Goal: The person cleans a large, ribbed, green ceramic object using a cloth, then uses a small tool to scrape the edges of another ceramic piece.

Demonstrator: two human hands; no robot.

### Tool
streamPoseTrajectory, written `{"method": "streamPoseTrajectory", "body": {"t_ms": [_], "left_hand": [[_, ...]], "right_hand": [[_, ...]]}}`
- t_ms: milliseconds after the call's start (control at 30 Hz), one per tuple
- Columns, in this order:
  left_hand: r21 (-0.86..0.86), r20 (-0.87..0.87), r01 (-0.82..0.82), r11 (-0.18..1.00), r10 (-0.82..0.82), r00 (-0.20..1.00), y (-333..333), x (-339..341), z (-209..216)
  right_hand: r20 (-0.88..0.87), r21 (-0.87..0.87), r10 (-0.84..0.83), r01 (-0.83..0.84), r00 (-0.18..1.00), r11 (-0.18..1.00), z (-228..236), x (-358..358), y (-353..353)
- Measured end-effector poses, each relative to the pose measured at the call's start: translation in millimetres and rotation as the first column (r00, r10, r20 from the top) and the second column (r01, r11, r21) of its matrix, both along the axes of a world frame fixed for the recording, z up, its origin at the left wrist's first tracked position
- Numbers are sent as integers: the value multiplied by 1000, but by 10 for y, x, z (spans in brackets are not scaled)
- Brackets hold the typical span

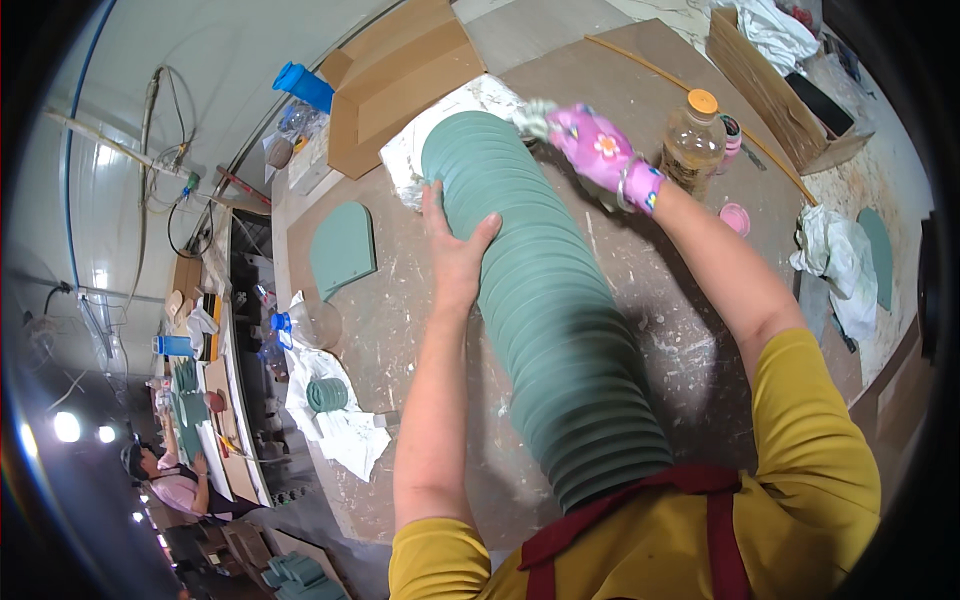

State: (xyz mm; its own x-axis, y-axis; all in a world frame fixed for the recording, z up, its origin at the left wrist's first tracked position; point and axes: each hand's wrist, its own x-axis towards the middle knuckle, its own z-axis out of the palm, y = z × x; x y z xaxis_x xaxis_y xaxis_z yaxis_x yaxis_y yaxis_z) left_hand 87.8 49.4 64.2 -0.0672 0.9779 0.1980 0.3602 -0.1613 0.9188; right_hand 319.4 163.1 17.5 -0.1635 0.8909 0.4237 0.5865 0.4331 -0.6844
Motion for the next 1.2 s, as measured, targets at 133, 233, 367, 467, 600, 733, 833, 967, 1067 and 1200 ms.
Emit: {"method": "streamPoseTrajectory", "body": {"t_ms": [133, 233, 367, 467, 600, 733, 833, 967, 1067, 1200], "left_hand": [[14, -62, -27, 1000, 27, 998, -20, -51, -3], [23, -84, -14, 1000, 16, 996, -15, -52, -11], [11, -27, -8, 1000, 9, 1000, -1, -69, -32], [23, -33, -21, 1000, 21, 999, -15, -68, -11], [30, -70, -34, 999, 36, 997, -33, -88, -1], [39, -92, -6, 999, 10, 996, 2, -51, -13], [47, -17, -16, 999, 17, 1000, -14, -73, -49], [45, -67, -17, 999, 20, 998, -4, -31, 12], [63, -95, -35, 997, 41, 995, -40, -73, 8], [83, -203, 3, 997, 14, 979, 8, -136, 35]], "right_hand": [[182, 34, 208, -218, 961, 975, 752, -717, -14], [432, 163, 269, -368, 861, 916, 1091, -1084, -36], [207, 49, 399, -417, 893, 908, 884, -928, 94], [-54, 66, 144, -141, 988, 988, 381, -517, 79], [145, -126, 83, -65, 986, 990, 700, -375, -82], [230, 107, 283, -314, 931, 943, 903, -793, -71], [461, 7, 313, -357, 830, 934, 1101, -1127, -20], [51, 100, 73, -78, 996, 992, 513, -744, 91], [233, -206, 35, 15, 972, 978, 446, -323, -177], [16, -381, -25, 29, 1000, 924, 781, -87, -464]]}}
